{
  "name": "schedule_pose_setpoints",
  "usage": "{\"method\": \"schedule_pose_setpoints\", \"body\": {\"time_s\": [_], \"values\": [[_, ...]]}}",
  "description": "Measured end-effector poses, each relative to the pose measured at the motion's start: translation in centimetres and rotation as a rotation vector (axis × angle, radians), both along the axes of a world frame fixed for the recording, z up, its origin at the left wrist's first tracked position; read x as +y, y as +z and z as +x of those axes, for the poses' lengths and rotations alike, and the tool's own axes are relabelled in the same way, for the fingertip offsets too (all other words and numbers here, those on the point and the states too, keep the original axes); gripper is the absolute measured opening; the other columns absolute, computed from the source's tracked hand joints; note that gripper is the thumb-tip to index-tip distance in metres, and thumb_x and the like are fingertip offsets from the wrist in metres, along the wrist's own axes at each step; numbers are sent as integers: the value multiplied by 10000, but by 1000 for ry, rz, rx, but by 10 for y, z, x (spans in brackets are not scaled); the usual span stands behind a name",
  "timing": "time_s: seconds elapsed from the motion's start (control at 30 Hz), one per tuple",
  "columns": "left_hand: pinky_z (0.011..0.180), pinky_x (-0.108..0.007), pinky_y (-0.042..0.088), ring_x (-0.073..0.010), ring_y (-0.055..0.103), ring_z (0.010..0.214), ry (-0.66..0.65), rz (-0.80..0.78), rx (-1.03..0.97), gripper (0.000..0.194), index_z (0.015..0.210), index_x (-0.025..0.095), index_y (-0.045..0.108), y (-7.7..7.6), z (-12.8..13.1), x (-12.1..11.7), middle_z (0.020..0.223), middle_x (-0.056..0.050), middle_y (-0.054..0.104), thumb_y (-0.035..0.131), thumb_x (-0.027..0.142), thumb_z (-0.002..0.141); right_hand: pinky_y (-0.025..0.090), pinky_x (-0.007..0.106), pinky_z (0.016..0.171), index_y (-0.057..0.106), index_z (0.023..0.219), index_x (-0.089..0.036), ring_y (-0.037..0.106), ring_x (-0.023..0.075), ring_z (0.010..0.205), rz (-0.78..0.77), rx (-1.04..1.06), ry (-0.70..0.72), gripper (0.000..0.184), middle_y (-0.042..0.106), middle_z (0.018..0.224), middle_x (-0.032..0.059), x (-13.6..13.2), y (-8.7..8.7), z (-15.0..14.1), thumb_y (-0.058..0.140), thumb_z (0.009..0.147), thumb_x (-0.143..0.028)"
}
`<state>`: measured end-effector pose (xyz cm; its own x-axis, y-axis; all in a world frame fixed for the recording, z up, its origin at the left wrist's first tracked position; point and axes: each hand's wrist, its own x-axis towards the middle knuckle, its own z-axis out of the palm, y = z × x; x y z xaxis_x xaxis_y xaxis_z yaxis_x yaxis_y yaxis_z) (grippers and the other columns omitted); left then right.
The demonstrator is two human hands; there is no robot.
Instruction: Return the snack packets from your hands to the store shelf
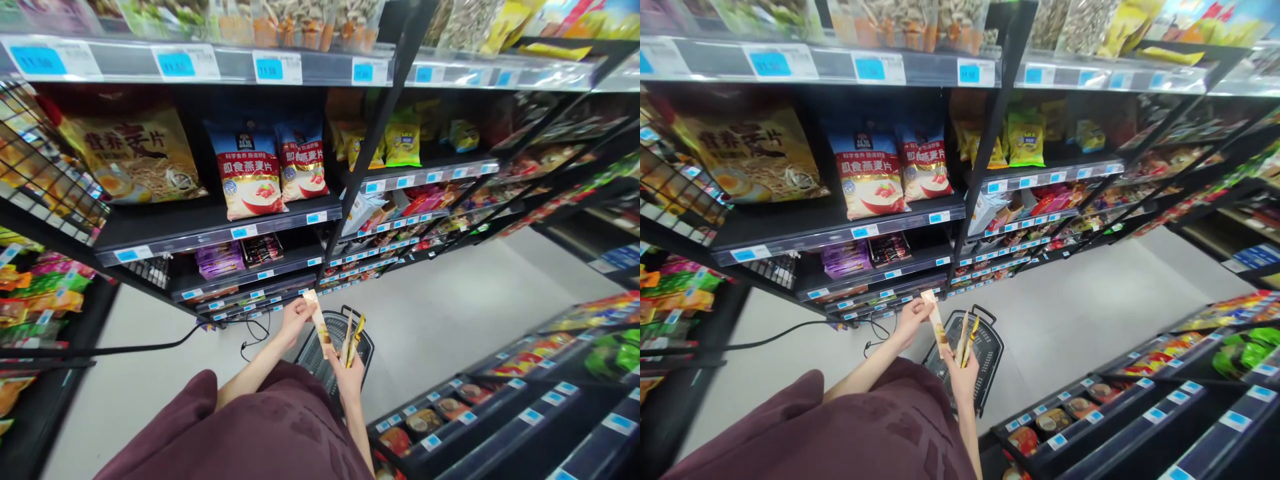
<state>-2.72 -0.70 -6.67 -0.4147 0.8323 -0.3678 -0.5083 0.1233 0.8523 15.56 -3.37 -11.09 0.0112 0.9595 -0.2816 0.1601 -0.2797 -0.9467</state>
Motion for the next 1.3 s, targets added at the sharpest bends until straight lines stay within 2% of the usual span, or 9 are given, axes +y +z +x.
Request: {"method": "schedule_pose_setpoints", "body": {"time_s": [0.23, 0.33, 0.43, 0.67, 0.87, 1.0, 1.1, 1.23, 1.3], "values": [[665, -286, 528, -167, 642, 668, 7, -12, -18, 522, 852, 132, 677, -5, 6, -5, 740, -48, 697, 891, 545, 615, 344, 220, 399, 607, 864, -123, 415, 91, 441, -153, 93, -38, 576, 575, 622, 0, -5, -2, 3, 853, 611, -579], [671, -265, 517, -153, 635, 681, 3, -11, -50, 505, 882, 132, 682, -12, 8, -6, 747, -41, 696, 889, 524, 640, 337, 229, 397, 629, 880, -113, 411, 95, 430, -150, 105, -46, 584, 577, 613, 3, -6, -4, 5, 844, 619, -589], [717, -255, 509, -156, 651, 758, -49, 19, -110, 489, 952, 136, 695, -17, 8, -7, 846, -61, 722, 884, 492, 674, 364, 238, 409, 633, 878, -116, 432, 101, 452, -127, 84, -62, 574, 618, 675, 27, -6, -8, 7, 851, 614, -577], [902, -434, 510, -322, 668, 1074, -358, 127, -369, 562, 1168, 135, 652, -18, 14, -16, 1222, -208, 674, 780, 536, 795, 370, 234, 414, 621, 865, -119, 434, 101, 461, -110, 85, -119, 563, 590, 652, 12, -10, -11, 9, 861, 616, -564], [925, -471, 489, -347, 670, 1089, -404, 129, -442, 566, 1254, 132, 581, -24, 19, -24, 1293, -236, 632, 766, 457, 830, 378, 229, 412, 614, 866, -114, 436, 93, 460, -92, 85, -110, 564, 600, 662, 12, -15, -4, 6, 862, 626, -560], [885, -445, 509, -329, 683, 1041, -393, 120, -446, 561, 1213, 132, 589, -28, 19, -25, 1205, -217, 667, 786, 469, 811, 366, 227, 403, 606, 846, -121, 428, 93, 455, -103, 98, -117, 552, 590, 644, 11, -17, -3, 4, 858, 629, -561], [830, -404, 531, -287, 694, 957, -360, 103, -430, 598, 1174, 141, 590, -31, 20, -25, 1076, -161, 692, 837, 486, 753, 350, 220, 405, 622, 877, -109, 416, 85, 454, -104, 115, -89, 531, 598, 649, 17, -19, -5, 4, 848, 660, -538], [694, -297, 532, -166, 656, 712, -253, 60, -349, 611, 1074, 159, 581, -35, 23, -26, 821, -17, 643, 927, 422, 644, 339, 214, 400, 658, 922, -96, 399, 61, 447, -116, 153, 1, 514, 684, 832, 82, -21, -8, 6, 825, 682, -519], [669, -266, 527, -117, 613, 639, -202, 38, -303, 595, 1011, 154, 579, -36, 23, -26, 776, 23, 605, 948, 393, 609, 327, 213, 388, 686, 936, -100, 381, 59, 436, -129, 144, 85, 505, 689, 828, 78, -21, -6, 5, 824, 679, -513]]}}
